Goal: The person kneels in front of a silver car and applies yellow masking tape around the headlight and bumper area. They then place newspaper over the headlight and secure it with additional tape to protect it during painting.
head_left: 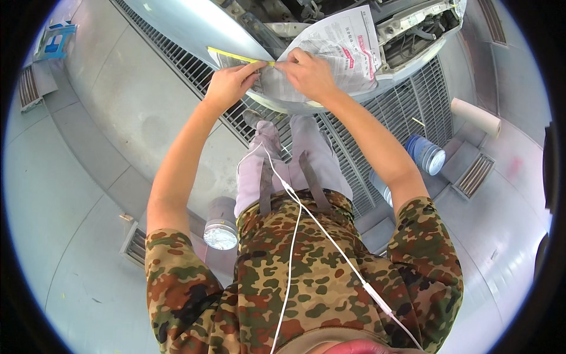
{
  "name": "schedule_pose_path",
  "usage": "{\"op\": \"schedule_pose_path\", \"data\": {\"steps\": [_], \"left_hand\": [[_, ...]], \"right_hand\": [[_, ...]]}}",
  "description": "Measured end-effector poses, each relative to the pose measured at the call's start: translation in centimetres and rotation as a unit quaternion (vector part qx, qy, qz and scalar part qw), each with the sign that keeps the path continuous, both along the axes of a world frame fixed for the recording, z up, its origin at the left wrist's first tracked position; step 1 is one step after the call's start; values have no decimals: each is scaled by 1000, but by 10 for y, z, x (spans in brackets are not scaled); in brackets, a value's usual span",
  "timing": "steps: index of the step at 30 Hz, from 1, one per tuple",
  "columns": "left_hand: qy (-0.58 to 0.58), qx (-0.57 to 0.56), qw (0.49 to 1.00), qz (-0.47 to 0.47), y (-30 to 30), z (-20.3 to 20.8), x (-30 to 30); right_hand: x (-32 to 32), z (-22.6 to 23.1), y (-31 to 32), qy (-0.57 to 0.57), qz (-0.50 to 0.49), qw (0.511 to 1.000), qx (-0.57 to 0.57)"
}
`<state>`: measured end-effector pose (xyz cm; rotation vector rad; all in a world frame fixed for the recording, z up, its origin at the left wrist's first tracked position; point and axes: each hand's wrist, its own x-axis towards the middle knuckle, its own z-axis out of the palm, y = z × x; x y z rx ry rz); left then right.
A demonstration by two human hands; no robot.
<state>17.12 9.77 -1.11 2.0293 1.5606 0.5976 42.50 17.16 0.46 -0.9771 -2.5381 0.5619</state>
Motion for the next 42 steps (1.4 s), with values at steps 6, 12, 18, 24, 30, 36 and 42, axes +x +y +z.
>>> {"op": "schedule_pose_path", "data": {"steps": [6, 12, 18, 24, 30, 36, 42], "left_hand": [[0, 16, 1000, -26, 3, 2, 8], [63, 72, 995, -37, 7, -6, 5], [69, 108, 991, -31, 6, -12, 6], [96, 116, 987, -49, 4, -10, 7], [237, 118, 960, -96, -4, -1, 8], [241, 96, 960, -110, -7, -2, 16], [331, 8, 934, -132, -14, -3, 28]], "right_hand": [[-2, -2, 0, 8, -9, 1000, 2], [1, -3, 1, -12, 8, 1000, 22], [3, 1, 1, -6, 40, 994, 100], [4, 5, -1, -77, 43, 990, 111], [8, 5, 3, -83, 68, 986, 129], [12, 3, 20, -58, 113, 990, 56], [12, 16, 23, -82, -8, 996, 17]]}}
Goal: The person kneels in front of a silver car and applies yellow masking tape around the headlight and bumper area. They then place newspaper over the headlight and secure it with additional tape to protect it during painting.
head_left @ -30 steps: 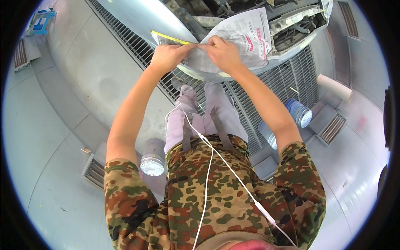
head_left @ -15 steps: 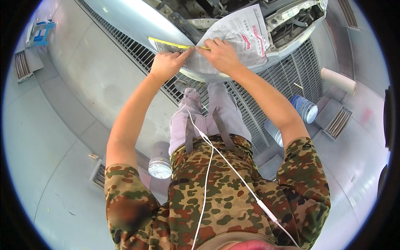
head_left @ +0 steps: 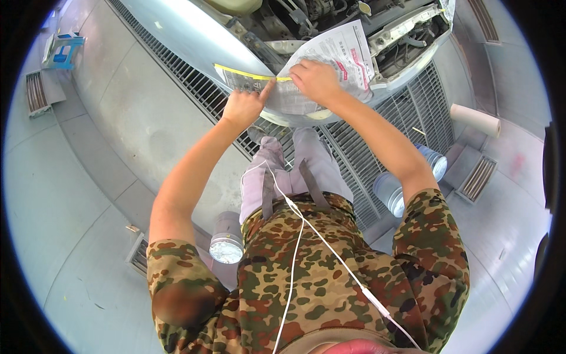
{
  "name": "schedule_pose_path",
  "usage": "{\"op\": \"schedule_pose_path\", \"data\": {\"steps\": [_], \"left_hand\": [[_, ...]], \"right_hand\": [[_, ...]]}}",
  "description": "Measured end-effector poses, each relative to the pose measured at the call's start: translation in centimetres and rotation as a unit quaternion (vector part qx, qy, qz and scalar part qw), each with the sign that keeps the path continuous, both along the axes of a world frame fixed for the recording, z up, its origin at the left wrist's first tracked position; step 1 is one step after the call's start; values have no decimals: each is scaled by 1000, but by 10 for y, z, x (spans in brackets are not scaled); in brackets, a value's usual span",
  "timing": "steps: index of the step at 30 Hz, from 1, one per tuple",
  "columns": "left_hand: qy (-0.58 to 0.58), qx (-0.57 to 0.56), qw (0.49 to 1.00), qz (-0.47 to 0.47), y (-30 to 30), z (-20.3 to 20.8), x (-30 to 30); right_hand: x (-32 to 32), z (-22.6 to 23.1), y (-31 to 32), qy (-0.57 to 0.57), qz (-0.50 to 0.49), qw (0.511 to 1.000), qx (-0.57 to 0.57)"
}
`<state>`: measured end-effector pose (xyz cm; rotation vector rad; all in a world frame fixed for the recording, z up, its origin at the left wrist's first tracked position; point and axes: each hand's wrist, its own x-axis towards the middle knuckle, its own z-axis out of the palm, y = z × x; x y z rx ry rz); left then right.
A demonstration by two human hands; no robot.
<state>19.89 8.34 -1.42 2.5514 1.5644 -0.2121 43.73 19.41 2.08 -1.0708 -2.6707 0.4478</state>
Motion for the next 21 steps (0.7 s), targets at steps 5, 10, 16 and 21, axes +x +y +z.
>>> {"op": "schedule_pose_path", "data": {"steps": [5, 10, 16, 21], "left_hand": [[4, -65, 997, 41, -2, 5, 12], [-14, -15, 998, 67, -3, 11, 22], [-38, 29, 996, 73, 0, 9, 40], [26, 131, 991, -4, -3, -2, 51]], "right_hand": [[-1, 13, -4, -32, -98, 986, -134], [-5, 11, -6, -40, -171, 966, -190], [-6, -6, -6, -53, -201, 958, -198], [-7, -14, -6, -65, -198, 962, -178]]}}
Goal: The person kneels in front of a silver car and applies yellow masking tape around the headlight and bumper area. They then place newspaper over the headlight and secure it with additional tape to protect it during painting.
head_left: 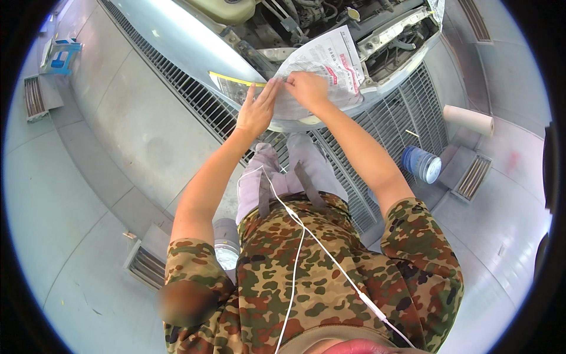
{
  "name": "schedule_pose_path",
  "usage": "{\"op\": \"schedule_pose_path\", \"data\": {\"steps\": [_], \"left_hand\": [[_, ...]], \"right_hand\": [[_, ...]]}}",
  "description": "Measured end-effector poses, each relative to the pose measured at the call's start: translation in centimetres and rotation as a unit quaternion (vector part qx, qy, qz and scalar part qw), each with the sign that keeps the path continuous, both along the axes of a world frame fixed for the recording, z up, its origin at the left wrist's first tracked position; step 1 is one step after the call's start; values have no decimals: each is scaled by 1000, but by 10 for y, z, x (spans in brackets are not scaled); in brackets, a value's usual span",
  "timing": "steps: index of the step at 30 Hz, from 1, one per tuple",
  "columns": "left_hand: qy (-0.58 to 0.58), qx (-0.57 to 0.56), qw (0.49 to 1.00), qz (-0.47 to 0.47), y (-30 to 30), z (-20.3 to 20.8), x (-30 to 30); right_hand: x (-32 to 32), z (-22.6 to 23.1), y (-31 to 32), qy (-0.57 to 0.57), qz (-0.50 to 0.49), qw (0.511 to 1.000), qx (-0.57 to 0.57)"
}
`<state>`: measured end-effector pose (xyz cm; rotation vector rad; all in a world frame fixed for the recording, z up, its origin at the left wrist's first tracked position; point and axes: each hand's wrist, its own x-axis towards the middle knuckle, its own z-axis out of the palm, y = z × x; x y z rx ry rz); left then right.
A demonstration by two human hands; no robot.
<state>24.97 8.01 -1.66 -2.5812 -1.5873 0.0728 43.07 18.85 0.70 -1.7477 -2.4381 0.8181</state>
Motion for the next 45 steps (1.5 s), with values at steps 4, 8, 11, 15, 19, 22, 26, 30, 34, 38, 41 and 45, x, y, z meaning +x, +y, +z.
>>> {"op": "schedule_pose_path", "data": {"steps": [4, 8, 11, 15, 19, 22, 26, 30, 34, 38, 41, 45], "left_hand": [[-37, -61, 995, 67, -5, -5, 15], [-116, -94, 981, 126, -6, -5, 37], [-132, -101, 975, 150, -14, -12, 38], [-148, -85, 973, 155, -26, -22, 22], [-202, -71, 965, 149, -38, -29, 10], [-193, -60, 969, 142, -54, -27, 9], [-434, -48, 852, 289, -89, -21, 15], [-697, -15, 546, 465, -93, -26, 17], [-778, -38, 426, 460, -76, -38, 2], [-762, -66, 430, 480, -70, -35, -4], [-606, 17, 624, 492, -68, -30, -10], [-552, 107, 648, 514, -57, -34, -24]], "right_hand": [[2, -2, -6, 4, 29, 999, 27], [1, -4, -11, -5, 75, 993, 88], [-8, -1, -20, -26, 123, 984, 128], [-24, 25, -64, 64, 299, 933, 191], [-31, 41, -97, 211, 272, 936, 70], [-31, 29, -81, 239, 129, 962, -34], [-30, 7, -57, 240, 65, 952, -177], [-51, -2, -55, 226, 139, 952, -153], [-73, -5, -54, 216, 119, 949, -197], [-81, -8, -54, 202, 135, 952, -189], [-82, -6, -52, 178, 143, 964, -140], [-78, 2, -38, 77, 157, 981, -80]]}}
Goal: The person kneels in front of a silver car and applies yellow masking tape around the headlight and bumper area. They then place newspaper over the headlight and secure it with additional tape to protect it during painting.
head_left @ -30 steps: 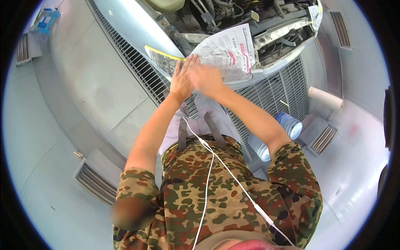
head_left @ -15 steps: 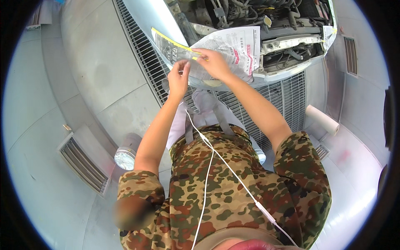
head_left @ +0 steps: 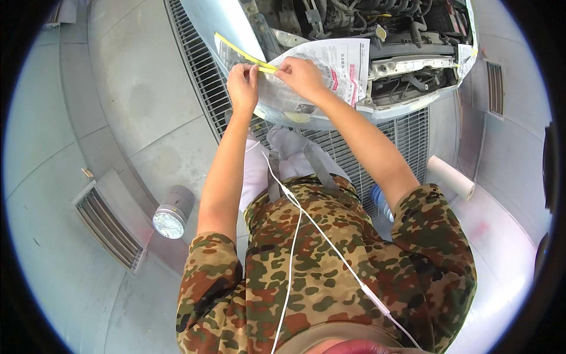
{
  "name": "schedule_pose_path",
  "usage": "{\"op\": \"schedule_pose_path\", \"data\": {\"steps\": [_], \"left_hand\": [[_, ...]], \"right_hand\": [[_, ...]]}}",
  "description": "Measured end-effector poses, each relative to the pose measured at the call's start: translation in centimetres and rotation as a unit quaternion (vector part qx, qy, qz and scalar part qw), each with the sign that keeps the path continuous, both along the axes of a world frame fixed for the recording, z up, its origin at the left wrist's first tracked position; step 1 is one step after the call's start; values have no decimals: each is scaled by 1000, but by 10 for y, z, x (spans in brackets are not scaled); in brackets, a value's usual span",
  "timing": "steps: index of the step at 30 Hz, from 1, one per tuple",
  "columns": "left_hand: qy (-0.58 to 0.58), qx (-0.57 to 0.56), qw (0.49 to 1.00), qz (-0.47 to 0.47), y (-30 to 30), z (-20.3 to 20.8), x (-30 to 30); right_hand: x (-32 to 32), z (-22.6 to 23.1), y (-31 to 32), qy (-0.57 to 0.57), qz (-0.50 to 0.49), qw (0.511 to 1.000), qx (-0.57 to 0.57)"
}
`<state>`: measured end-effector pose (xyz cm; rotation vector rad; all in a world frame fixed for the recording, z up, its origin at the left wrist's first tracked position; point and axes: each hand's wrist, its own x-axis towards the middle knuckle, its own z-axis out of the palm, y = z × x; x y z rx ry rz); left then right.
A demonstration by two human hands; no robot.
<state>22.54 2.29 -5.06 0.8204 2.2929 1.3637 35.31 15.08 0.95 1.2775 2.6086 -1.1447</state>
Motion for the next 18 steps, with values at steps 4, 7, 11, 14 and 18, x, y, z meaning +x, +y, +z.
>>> {"op": "schedule_pose_path", "data": {"steps": [4, 7, 11, 14, 18], "left_hand": [[15, 16, 999, -36, 1, -10, -4], [88, 43, 994, -40, -1, -15, -3], [124, 17, 992, -12, -4, -19, -7], [97, -57, 993, 42, -11, -21, -6], [333, 1, 937, -109, -30, -22, 24]], "right_hand": [[3, 3, 9, -58, -1, 998, 2], [-1, 2, 10, -83, 5, 996, 17], [-5, 3, 10, -95, 9, 995, 27], [-5, 6, 10, -102, 7, 994, 27], [-5, 6, 6, -100, 8, 994, 44]]}}
